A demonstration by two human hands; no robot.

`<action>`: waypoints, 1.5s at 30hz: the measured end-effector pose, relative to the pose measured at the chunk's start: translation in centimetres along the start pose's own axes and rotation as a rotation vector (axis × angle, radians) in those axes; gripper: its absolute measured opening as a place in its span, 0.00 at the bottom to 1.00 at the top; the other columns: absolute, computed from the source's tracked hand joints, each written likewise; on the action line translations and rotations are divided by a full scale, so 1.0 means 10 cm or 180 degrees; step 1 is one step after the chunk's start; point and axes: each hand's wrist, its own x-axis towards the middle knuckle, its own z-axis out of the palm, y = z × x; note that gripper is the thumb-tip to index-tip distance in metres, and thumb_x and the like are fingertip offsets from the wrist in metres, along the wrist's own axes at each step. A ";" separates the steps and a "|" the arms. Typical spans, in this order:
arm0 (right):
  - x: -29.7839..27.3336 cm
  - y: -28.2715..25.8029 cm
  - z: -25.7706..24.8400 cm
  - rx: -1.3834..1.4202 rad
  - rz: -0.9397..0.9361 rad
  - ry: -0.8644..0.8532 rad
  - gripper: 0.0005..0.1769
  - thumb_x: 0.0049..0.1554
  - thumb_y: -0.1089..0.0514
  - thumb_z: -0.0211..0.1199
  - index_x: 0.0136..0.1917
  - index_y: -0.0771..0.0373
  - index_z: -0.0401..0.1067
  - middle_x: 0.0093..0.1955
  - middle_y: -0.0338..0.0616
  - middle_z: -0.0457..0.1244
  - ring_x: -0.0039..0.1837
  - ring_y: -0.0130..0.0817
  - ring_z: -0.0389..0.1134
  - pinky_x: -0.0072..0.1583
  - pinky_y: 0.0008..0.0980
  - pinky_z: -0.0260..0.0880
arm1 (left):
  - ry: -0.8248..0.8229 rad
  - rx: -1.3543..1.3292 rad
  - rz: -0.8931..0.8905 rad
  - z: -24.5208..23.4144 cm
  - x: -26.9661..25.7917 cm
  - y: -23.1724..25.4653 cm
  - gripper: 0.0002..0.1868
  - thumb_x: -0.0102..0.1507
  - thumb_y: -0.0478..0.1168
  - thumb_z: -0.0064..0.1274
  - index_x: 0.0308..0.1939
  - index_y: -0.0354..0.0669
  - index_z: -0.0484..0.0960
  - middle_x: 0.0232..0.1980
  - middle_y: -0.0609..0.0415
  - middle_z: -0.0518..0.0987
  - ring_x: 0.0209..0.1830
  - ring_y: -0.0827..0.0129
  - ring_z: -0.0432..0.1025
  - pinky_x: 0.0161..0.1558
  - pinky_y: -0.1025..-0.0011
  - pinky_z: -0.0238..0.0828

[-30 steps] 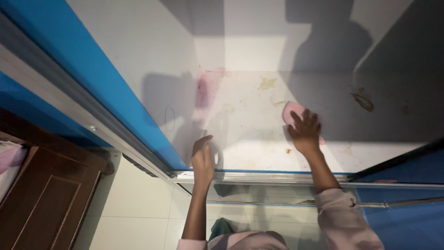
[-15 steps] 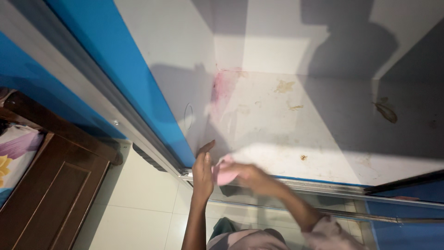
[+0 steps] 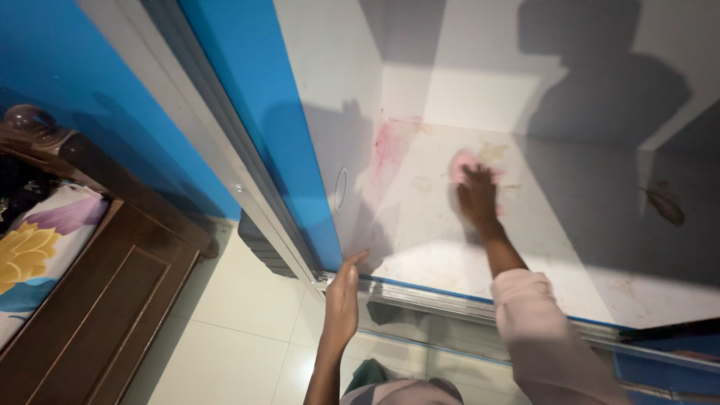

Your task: The person wipes a large glass panel and adjacent white wall with a pink cloth, moving in broad strokes across the surface. The person repeatedly wipes the same areas, focusing on removing smudges and marks.

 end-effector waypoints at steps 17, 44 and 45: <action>-0.03 -2.15 -1.36 0.2653 -0.0004 -0.2114 0.27 0.57 0.69 0.51 0.69 0.59 0.70 0.74 0.53 0.62 0.76 0.47 0.59 0.74 0.44 0.58 | 0.0149 -0.0174 0.0094 0.07 0.10 -0.09 0.27 0.72 0.50 0.32 0.61 0.36 0.79 0.61 0.43 0.82 0.66 0.56 0.74 0.67 0.63 0.63; 0.34 -2.77 -1.49 0.3759 0.2341 -0.0794 0.22 0.67 0.68 0.47 0.72 0.66 0.70 0.58 0.68 0.65 0.54 0.59 0.67 0.55 0.52 0.66 | 0.1115 0.0540 0.1039 0.00 0.13 0.33 0.12 0.67 0.32 0.48 0.51 0.34 0.82 0.50 0.43 0.84 0.51 0.56 0.80 0.53 0.65 0.75; 0.48 -2.79 -1.54 0.4032 0.1532 0.0093 0.22 0.64 0.68 0.47 0.69 0.65 0.69 0.60 0.52 0.68 0.61 0.36 0.69 0.61 0.34 0.70 | 0.1142 0.0593 0.1053 -0.01 0.13 0.33 0.12 0.67 0.32 0.48 0.51 0.34 0.82 0.50 0.43 0.84 0.52 0.55 0.80 0.53 0.64 0.75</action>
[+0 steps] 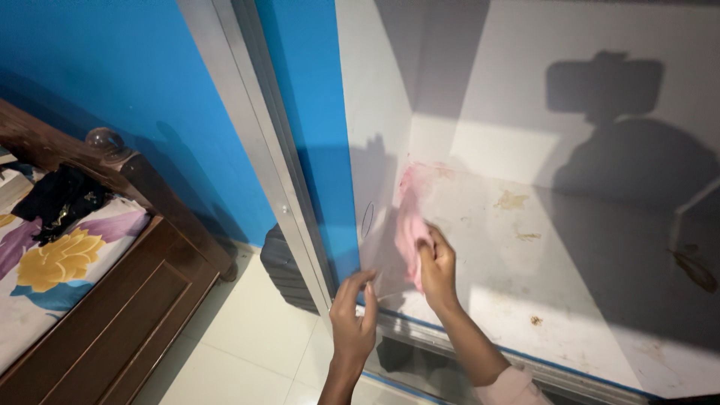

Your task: The person wipes a large glass panel and adjacent white wall with a pink cloth, moving in broad strokes across the surface. The person repeatedly wipes the same areas, focusing on removing smudges and marks.

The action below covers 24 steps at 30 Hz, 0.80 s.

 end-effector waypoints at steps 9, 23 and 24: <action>0.64 -0.91 0.94 -0.0499 -0.2560 -0.0438 0.34 0.75 0.39 0.41 0.87 0.52 0.48 0.89 0.49 0.36 0.90 0.44 0.35 0.88 0.46 0.37 | -0.0234 -0.0079 0.0093 0.03 -0.03 -0.05 0.14 0.66 0.31 0.47 0.54 0.33 0.81 0.54 0.42 0.82 0.55 0.52 0.78 0.57 0.61 0.72; 0.81 -0.20 0.73 0.0726 0.0802 -0.0166 0.43 0.61 0.34 0.46 0.85 0.38 0.38 0.28 0.34 0.49 0.23 0.21 0.46 0.23 0.24 0.52 | -0.1044 -0.0225 -0.0336 0.05 0.08 -0.02 0.24 0.68 0.36 0.45 0.69 0.35 0.69 0.71 0.39 0.70 0.72 0.48 0.65 0.65 0.61 0.66; 0.87 -0.30 0.76 0.0751 0.0625 -0.0234 0.42 0.62 0.34 0.45 0.85 0.38 0.39 0.28 0.33 0.47 0.23 0.20 0.45 0.23 0.23 0.52 | -0.1298 -0.0302 -0.0489 0.06 0.11 0.00 0.27 0.68 0.37 0.44 0.72 0.37 0.65 0.75 0.39 0.65 0.76 0.49 0.60 0.66 0.61 0.65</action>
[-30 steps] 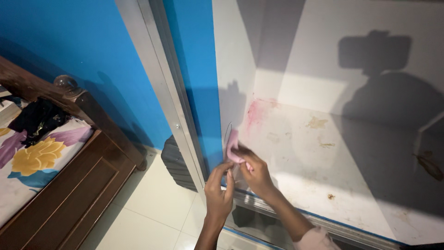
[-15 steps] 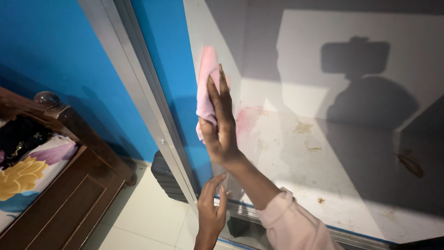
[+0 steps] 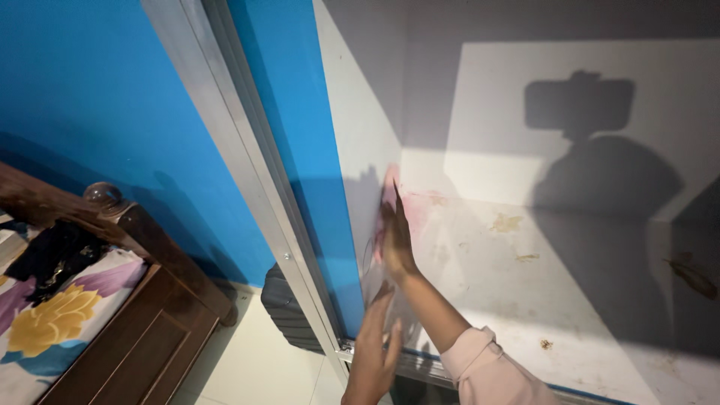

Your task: The person wipes a large glass panel and adjacent white wall with a pink cloth, moving in broad strokes across the surface. The person repeatedly wipes the same areas, focusing on removing smudges and marks.

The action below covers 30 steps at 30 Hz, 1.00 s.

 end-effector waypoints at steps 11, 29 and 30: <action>0.12 -1.31 0.64 -0.1534 -0.3316 -0.0238 0.33 0.76 0.41 0.34 0.86 0.58 0.44 0.88 0.47 0.38 0.89 0.39 0.33 0.87 0.44 0.27 | -0.0175 0.0250 0.0576 0.04 0.33 -0.07 0.30 0.68 0.40 0.47 0.73 0.33 0.63 0.78 0.37 0.62 0.80 0.48 0.55 0.74 0.57 0.50; 0.46 0.18 -0.06 -0.0047 -0.0275 0.0080 0.50 0.64 0.25 0.44 0.84 0.63 0.50 0.71 0.83 0.49 0.66 0.87 0.42 0.64 0.74 0.47 | -0.0559 0.0190 0.0356 -0.03 0.32 -0.04 0.27 0.68 0.41 0.47 0.70 0.35 0.66 0.76 0.39 0.65 0.77 0.49 0.60 0.73 0.58 0.55; 0.44 0.08 0.00 -0.0019 -0.0478 0.0010 0.51 0.63 0.25 0.44 0.85 0.63 0.48 0.75 0.77 0.51 0.70 0.82 0.47 0.66 0.69 0.54 | -0.0592 0.0176 0.0321 -0.04 0.32 -0.04 0.26 0.68 0.41 0.47 0.70 0.35 0.67 0.76 0.39 0.66 0.77 0.48 0.61 0.73 0.59 0.55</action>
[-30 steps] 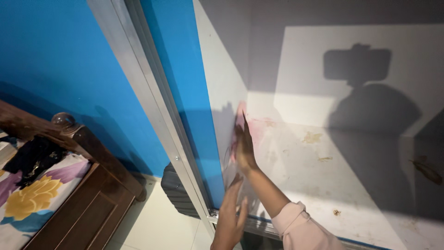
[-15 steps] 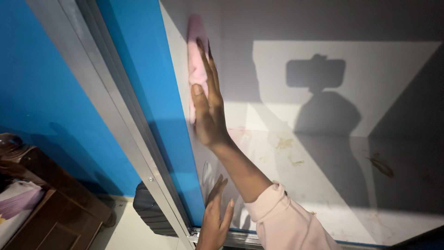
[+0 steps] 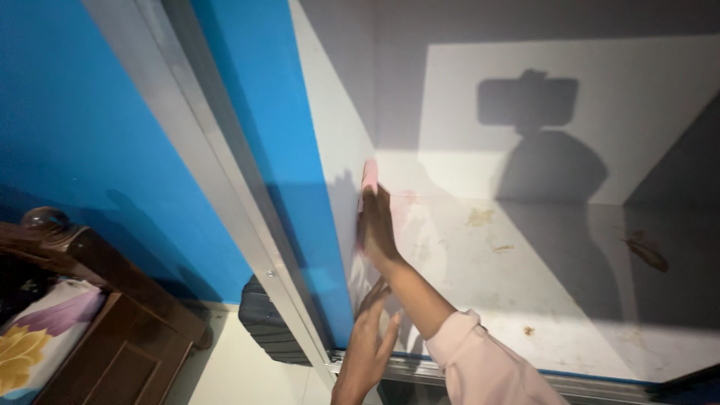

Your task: The person wipes a large glass panel and adjacent white wall with a pink cloth, moving in broad strokes across the surface. The person repeatedly wipes the same areas, focusing on removing smudges and marks.

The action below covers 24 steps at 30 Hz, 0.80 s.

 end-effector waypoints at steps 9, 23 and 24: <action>-0.01 -1.43 0.66 -0.1363 -0.3030 -0.0006 0.30 0.80 0.41 0.37 0.84 0.61 0.50 0.85 0.44 0.47 0.86 0.36 0.43 0.86 0.36 0.40 | -0.0118 -0.0082 0.0177 -0.09 0.00 0.01 0.28 0.69 0.41 0.46 0.72 0.34 0.67 0.80 0.35 0.58 0.81 0.43 0.52 0.75 0.55 0.49; 0.51 -0.07 -0.09 -0.0665 -0.1442 -0.0216 0.47 0.70 0.33 0.43 0.86 0.68 0.39 0.89 0.56 0.38 0.88 0.44 0.39 0.83 0.39 0.39 | 0.0085 -0.0198 0.0163 -0.05 -0.02 -0.03 0.22 0.68 0.40 0.47 0.65 0.34 0.72 0.67 0.36 0.72 0.70 0.46 0.66 0.69 0.59 0.59; 0.40 0.16 -0.21 -0.0540 -0.1275 -0.0298 0.48 0.70 0.34 0.45 0.86 0.70 0.38 0.89 0.57 0.38 0.87 0.45 0.42 0.82 0.39 0.43 | 0.0172 -0.0213 0.0163 -0.03 -0.03 -0.05 0.20 0.68 0.40 0.47 0.62 0.34 0.74 0.62 0.37 0.77 0.66 0.48 0.71 0.67 0.60 0.63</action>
